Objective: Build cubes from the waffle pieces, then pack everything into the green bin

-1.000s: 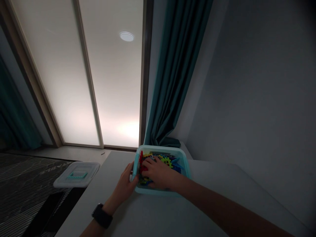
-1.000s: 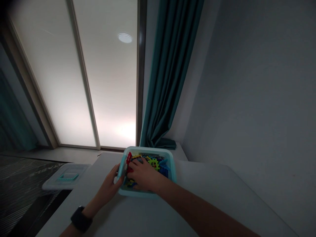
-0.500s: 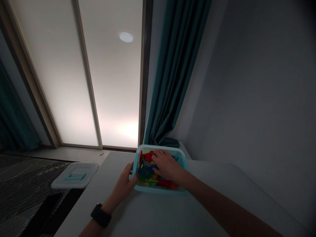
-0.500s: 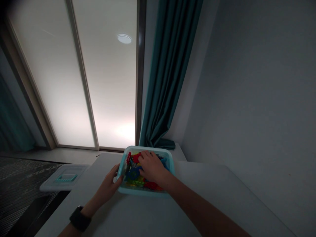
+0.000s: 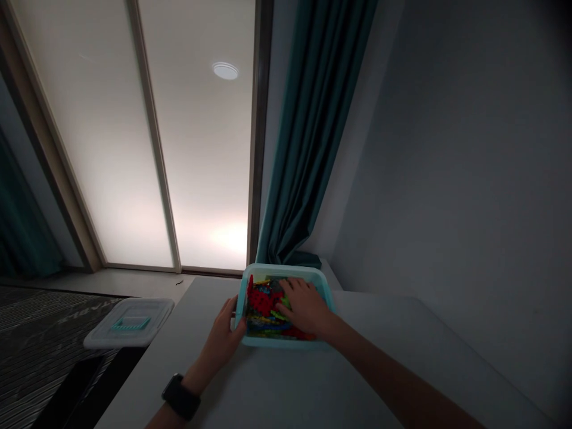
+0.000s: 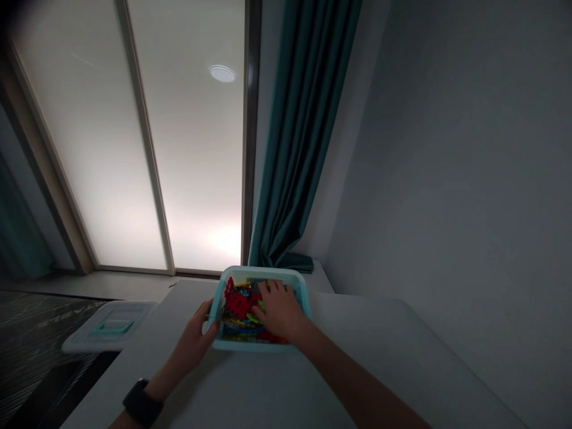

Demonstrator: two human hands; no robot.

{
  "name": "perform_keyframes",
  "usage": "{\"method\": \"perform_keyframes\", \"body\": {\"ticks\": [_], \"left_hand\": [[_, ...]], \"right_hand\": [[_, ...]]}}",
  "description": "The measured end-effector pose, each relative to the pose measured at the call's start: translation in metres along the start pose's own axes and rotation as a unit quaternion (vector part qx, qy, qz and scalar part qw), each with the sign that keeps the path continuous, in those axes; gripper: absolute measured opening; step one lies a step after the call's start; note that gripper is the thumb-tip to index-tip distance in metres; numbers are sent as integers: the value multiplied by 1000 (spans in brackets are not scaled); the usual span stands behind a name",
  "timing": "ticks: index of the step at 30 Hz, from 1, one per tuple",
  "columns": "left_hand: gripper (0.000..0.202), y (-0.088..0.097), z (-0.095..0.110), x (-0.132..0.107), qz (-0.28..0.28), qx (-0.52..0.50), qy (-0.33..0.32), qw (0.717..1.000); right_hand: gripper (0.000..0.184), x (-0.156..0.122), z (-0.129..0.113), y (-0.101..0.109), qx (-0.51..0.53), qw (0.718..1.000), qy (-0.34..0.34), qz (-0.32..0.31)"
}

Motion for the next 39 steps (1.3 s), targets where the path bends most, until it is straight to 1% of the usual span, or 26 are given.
{"method": "perform_keyframes", "body": {"ticks": [1, 3, 4, 7, 9, 10, 11, 13, 15, 16, 18, 21, 23, 25, 26, 27, 30, 31, 33, 35, 37, 39], "left_hand": [[47, -1, -1, -1, 6, 6, -3, 1000], [52, -3, -2, -3, 21, 26, -21, 999], [57, -4, -2, -4, 28, 40, -35, 998], [68, -3, 0, -7, 36, 83, -79, 993], [67, -3, 1, -8, 29, 103, -97, 990], [65, -2, 2, -8, 25, 109, -102, 988], [64, -2, 3, -9, 21, 115, -106, 987], [63, -1, 4, -10, 17, 125, -114, 985], [63, -2, 4, -11, 20, 133, -122, 983], [63, -2, 4, -11, 24, 135, -126, 983], [63, -4, 3, -11, 35, 137, -131, 981], [64, -5, 2, -10, 48, 136, -134, 980], [64, -5, 1, -10, 52, 133, -132, 981], [65, -5, 1, -9, 53, 127, -126, 982], [65, -5, 1, -9, 52, 124, -122, 983], [65, -4, 1, -9, 49, 122, -119, 984], [65, -3, 1, -8, 41, 121, -114, 985], [66, -2, 2, -8, 38, 122, -114, 985], [67, 0, 1, -8, 29, 125, -113, 985], [67, 1, 1, -8, 22, 129, -112, 985], [68, 2, 1, -7, 20, 131, -111, 985], [69, 2, 1, -7, 22, 132, -108, 985]], "right_hand": [[58, -1, -5, -7, -1, 1000, 5, 0], [60, -2, -17, -15, 10, 999, 39, -18], [59, -4, -22, -15, 16, 998, 53, -30], [56, -10, -23, -5, 36, 993, 87, -75], [53, -14, -14, 8, 51, 989, 108, -91], [52, -16, -8, 13, 51, 989, 108, -83], [50, -17, -2, 17, 40, 993, 92, -67], [49, -18, 9, 20, -4, 999, 22, -46], [52, -15, 13, 14, -43, 996, -52, -63], [55, -12, 12, 10, -48, 993, -75, -78], [57, -3, 8, 0, -34, 992, -85, -89], [52, 9, 1, -9, 24, 996, -61, -66], [48, 13, 2, -7, 56, 996, -35, -63], [47, 11, 7, -1, 75, 995, 1, -71], [50, 7, 9, 3, 84, 993, 25, -74], [56, 2, 12, 5, 95, 991, 52, -77], [86, -14, 15, 6, 122, 980, 130, -90], [91, -18, 15, 4, 121, 978, 144, -92], [97, -21, 15, -1, 103, 979, 152, -86], [98, -17, 16, -5, 72, 986, 138, -65], [91, -10, 17, -7, 35, 991, 119, -40], [76, -2, 17, -8, -2, 993, 113, -17]]}}
Point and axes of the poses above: each hand's wrist, its own x-axis towards the middle knuckle, its own y-axis out of the back of the hand, z = x × y, the point moved 1 cm from there along x, towards the middle knuckle, and after that the axes turned 9 degrees about -z, right-handed, at the moved point
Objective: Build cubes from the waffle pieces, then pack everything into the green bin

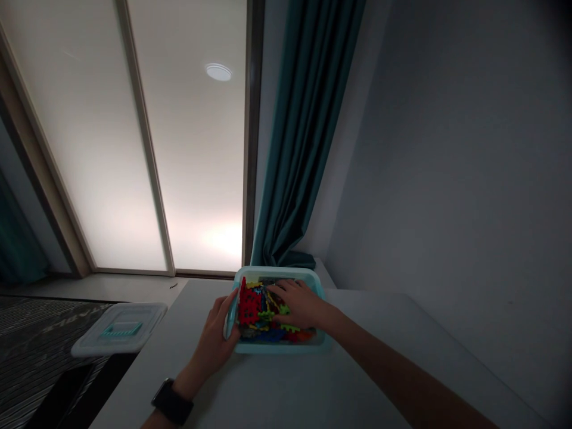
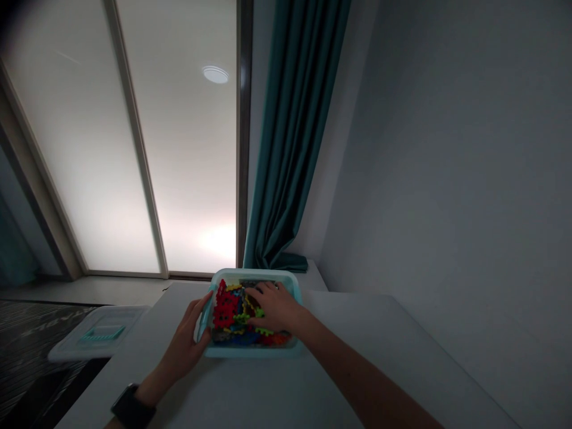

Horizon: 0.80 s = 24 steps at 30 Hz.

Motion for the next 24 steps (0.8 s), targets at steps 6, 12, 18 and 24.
{"method": "perform_keyframes", "body": {"ticks": [6, 12, 18, 24], "left_hand": [[68, 0, -2, -1, -6, 14, 8, 1000], [65, 5, 2, -1, -10, 105, -9, 994], [62, 19, 14, 4, 8, 251, -47, 967], [51, 20, 69, 50, -136, 214, -176, 951]], "right_hand": [[37, 3, -7, 5, -84, 993, 28, 76], [35, -43, 17, -9, 25, 964, -12, 263], [69, -74, 37, -65, 387, 859, -171, 289], [63, -72, 25, -81, 497, 798, -181, 289]]}}
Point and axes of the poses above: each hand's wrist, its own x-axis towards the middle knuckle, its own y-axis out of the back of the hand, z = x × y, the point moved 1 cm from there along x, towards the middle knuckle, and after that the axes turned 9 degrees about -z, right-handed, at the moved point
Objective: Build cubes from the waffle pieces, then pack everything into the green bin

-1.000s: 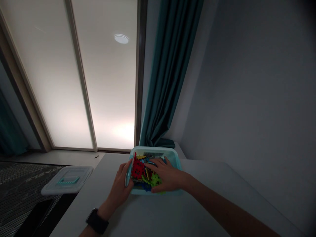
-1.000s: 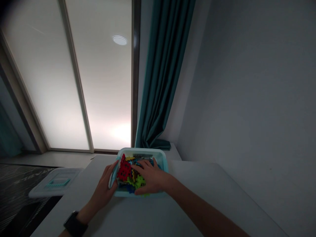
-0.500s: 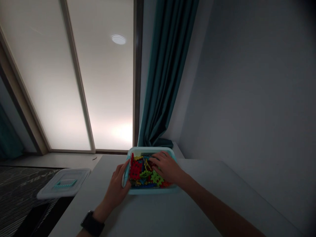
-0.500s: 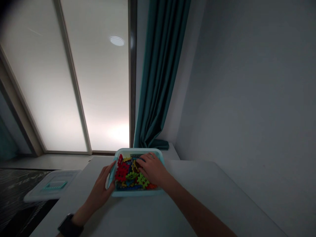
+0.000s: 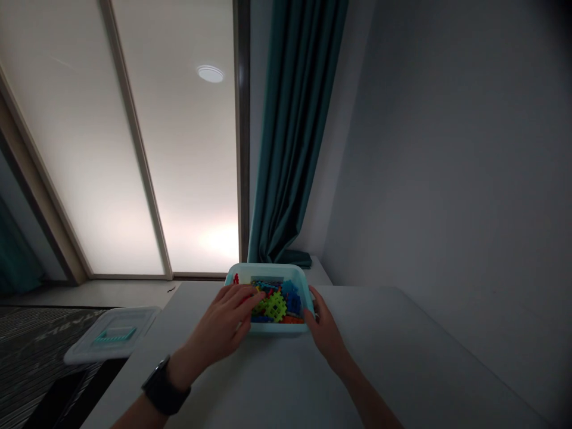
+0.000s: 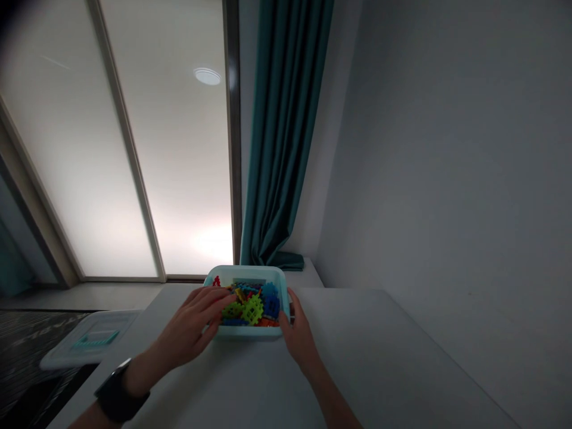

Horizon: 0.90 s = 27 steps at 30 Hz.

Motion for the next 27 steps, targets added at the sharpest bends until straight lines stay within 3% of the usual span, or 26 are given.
{"method": "perform_keyframes", "body": {"ticks": [2, 5, 9, 13, 16, 24, 26, 27], "left_hand": [[43, -2, 8, 31, -84, -36, -20, 996], [41, -22, 17, 70, -191, -22, -56, 980], [52, -57, 27, 92, -258, 61, -71, 961], [59, -65, 33, 97, -273, 131, -74, 950], [55, -56, 26, 97, -272, 141, -52, 950], [43, -32, -1, 86, -197, 141, 16, 970], [40, -28, 1, 82, -170, 145, -6, 975], [40, -26, 4, 80, -165, 140, -54, 975]], "right_hand": [[61, -5, 2, -3, -18, 999, 34, 11], [58, -13, 8, -9, -77, 994, 54, 50], [57, -21, 13, -15, -105, 990, 68, 69], [56, -28, 9, -19, -102, 989, 79, 76], [55, -32, 6, -19, -98, 988, 83, 80], [57, -33, 4, -21, -88, 990, 79, 75], [56, -34, 4, -22, -85, 991, 75, 75], [56, -34, 4, -23, -84, 991, 73, 75]]}}
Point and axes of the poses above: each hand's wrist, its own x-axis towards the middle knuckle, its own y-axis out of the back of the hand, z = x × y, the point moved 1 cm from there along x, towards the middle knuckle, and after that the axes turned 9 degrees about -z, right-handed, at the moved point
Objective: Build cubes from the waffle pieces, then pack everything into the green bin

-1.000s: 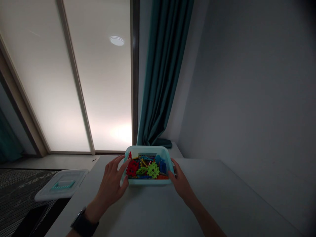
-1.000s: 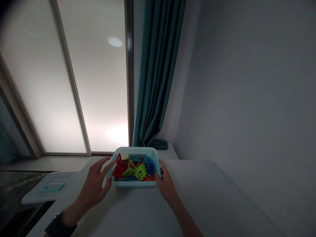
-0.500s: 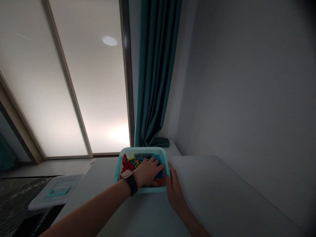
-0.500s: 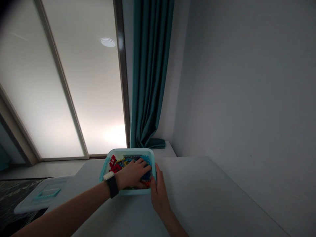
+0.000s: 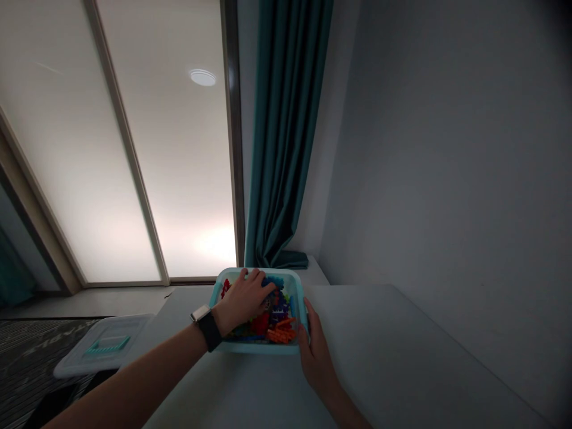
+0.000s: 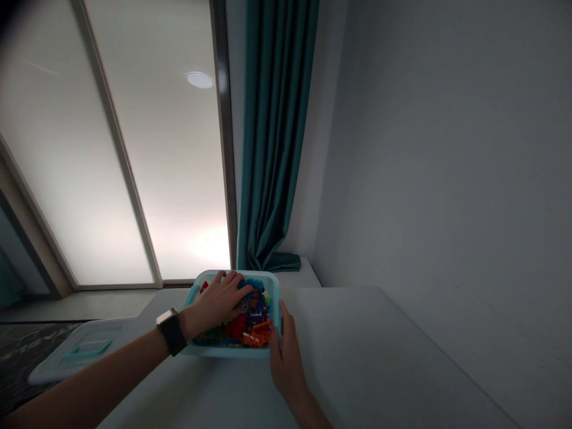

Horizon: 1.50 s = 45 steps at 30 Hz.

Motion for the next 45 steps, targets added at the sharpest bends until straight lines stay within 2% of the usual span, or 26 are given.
{"method": "perform_keyframes", "body": {"ticks": [3, 4, 5, 8, 13, 17, 20, 23, 26, 28, 31, 34, 36, 37, 39, 41, 45], "left_hand": [[43, 1, 11, -5, 4, -7, -199, 980], [40, 0, 13, -6, -6, -12, -237, 971], [35, -2, 13, -6, -18, -17, -249, 968], [11, -7, 8, 0, -55, -25, -219, 974], [30, -19, 11, 15, -86, 39, -185, 978], [23, -29, 26, 23, -91, 73, -140, 983], [20, -26, 27, 22, -93, 51, -129, 986], [24, -8, 13, 16, -101, -18, -109, 989], [24, 14, -10, 6, -96, -113, -41, 988], [24, 22, -24, -2, -89, -141, 5, 986], [23, 20, -38, -15, -87, -139, 78, 983], [45, 11, -38, -24, -53, -114, 132, 983], [57, 8, -32, -28, -24, -89, 101, 991], [56, 8, -28, -29, -21, -77, 71, 994], [46, 9, -22, -33, -41, -71, 16, 996], [37, 12, -19, -37, -69, -78, -5, 994], [40, 13, -17, -40, -94, -78, -19, 992]], "right_hand": [[56, -2, 1, -1, -10, 1000, -2, 7], [57, -2, 1, -1, -15, 1000, -3, 8], [57, -3, 1, -1, -19, 1000, -4, 8], [57, -3, 1, -1, -21, 1000, -4, -1], [57, -4, 3, 0, -20, 1000, -2, -4], [57, -4, 2, 1, -23, 1000, -4, -1], [57, -4, 0, 3, -20, 1000, 6, -4], [57, -4, 4, 3, -16, 1000, 12, -10], [58, -3, 12, 3, -16, 1000, 14, -12], [59, -1, 17, 3, -14, 1000, 13, -15], [59, 0, 20, 5, -5, 1000, 7, -22], [58, 0, 18, 5, 7, 1000, 0, -29], [58, 0, 17, 5, 11, 1000, -5, -28], [58, 0, 17, 5, 12, 1000, -5, -26], [59, 0, 18, 5, 10, 1000, -5, -24], [60, 0, 19, 5, 9, 1000, -8, -25], [60, 0, 22, 4, 14, 1000, -10, -19]]}}
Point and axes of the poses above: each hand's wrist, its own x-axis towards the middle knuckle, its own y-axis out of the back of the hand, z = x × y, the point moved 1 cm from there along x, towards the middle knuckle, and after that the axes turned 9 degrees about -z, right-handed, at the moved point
